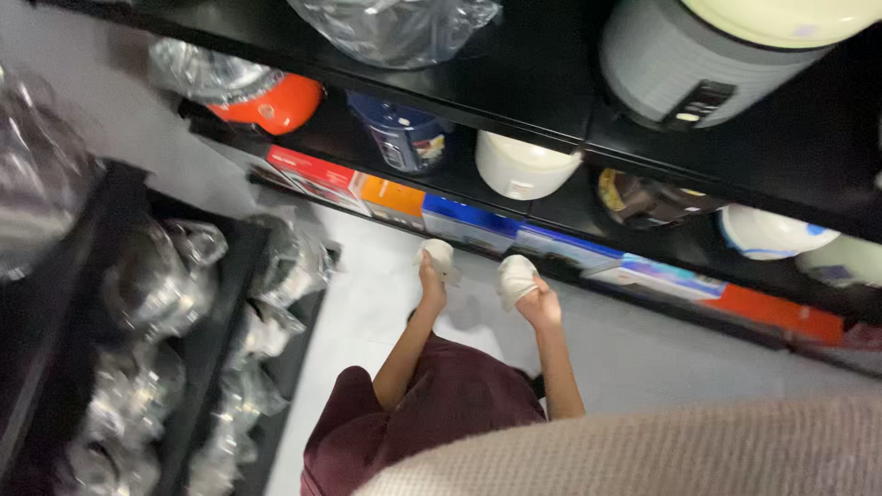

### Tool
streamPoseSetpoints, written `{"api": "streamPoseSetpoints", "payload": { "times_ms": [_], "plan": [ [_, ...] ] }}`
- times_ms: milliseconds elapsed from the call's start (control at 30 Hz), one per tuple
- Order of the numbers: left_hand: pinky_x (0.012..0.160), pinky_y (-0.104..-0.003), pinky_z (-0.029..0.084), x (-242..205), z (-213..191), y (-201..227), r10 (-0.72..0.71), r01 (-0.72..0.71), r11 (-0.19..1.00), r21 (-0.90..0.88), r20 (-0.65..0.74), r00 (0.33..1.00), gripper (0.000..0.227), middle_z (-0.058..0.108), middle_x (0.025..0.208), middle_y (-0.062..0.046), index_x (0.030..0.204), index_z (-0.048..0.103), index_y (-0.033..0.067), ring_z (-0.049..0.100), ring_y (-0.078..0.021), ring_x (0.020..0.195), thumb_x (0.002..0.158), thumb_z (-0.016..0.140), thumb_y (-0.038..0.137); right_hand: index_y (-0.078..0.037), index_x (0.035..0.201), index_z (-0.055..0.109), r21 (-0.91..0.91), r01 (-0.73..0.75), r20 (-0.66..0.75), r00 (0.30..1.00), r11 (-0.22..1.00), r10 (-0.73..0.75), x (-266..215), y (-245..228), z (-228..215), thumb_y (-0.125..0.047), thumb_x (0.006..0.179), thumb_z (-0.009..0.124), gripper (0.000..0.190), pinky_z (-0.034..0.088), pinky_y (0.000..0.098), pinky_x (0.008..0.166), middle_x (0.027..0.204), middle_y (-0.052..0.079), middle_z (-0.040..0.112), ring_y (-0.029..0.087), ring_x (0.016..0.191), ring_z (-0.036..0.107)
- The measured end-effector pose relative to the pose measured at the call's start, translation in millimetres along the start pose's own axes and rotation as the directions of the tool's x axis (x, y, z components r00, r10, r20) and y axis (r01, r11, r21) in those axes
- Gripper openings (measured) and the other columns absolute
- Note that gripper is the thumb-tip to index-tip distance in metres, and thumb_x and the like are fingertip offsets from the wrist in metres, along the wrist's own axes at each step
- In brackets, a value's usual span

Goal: The person wipes the exterior surfaces of multiple rice cookers on a shelf using a cloth.

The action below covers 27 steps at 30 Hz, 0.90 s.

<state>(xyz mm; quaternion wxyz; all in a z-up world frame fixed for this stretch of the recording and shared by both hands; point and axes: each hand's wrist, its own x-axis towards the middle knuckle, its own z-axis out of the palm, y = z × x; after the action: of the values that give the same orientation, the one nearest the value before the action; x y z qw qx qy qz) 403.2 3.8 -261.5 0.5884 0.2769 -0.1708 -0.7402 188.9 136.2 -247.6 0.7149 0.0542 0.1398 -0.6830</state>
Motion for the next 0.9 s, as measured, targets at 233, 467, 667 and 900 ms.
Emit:
{"api": "streamPoseSetpoints", "payload": {
  "times_ms": [233,467,667,900],
  "plan": [
    [0.098,-0.039,0.052,39.6,-70.6,104.5,0.028,0.281,0.726,0.627,-0.436,0.900,0.057,0.067,0.129,-0.018,0.145,0.054,-0.0012,0.064,-0.0304,0.114,0.109,0.042,0.042,0.003,0.148,0.043,0.106,0.201,-0.370,0.917,0.974,-0.149,67.2,119.6,24.8,-0.021,0.104,0.038,0.050,0.033,0.0519,0.120,0.152,0.020,0.048,0.037,0.141,0.045],
    [0.100,-0.047,0.053,8.6,-171.4,166.4,-0.073,0.623,-0.238,0.745,-0.653,0.753,0.062,0.068,0.129,-0.027,0.136,0.060,-0.0028,0.067,-0.0416,0.117,0.110,0.025,0.041,0.001,0.147,0.044,0.139,0.196,-0.464,0.879,0.971,-0.111,72.8,165.7,21.9,-0.025,0.105,0.033,0.050,0.030,0.0520,0.121,0.152,0.020,0.049,0.036,0.142,0.044],
    [0.106,-0.049,0.048,89.0,-137.5,143.4,0.084,0.254,0.046,0.966,-0.257,0.963,0.050,0.064,0.133,-0.026,0.135,0.060,-0.0035,0.063,-0.0420,0.122,0.106,0.035,0.029,0.004,0.146,0.044,0.177,0.317,-0.249,0.930,0.932,-0.270,70.7,176.1,6.5,-0.022,0.101,0.038,0.053,0.031,0.0559,0.120,0.150,0.023,0.049,0.040,0.140,0.045],
    [0.112,-0.052,0.043,350.7,-63.1,114.8,0.525,-0.701,-0.049,0.711,0.616,0.588,0.039,0.061,0.138,-0.025,0.135,0.059,-0.0043,0.059,-0.0424,0.129,0.102,0.048,0.014,0.001,0.146,0.045,0.127,0.342,-0.469,0.848,0.931,-0.248,147.5,179.3,-102.5,-0.023,0.099,0.042,0.054,0.035,0.0549,0.118,0.147,0.020,0.054,0.039,0.137,0.048]
  ]
}}
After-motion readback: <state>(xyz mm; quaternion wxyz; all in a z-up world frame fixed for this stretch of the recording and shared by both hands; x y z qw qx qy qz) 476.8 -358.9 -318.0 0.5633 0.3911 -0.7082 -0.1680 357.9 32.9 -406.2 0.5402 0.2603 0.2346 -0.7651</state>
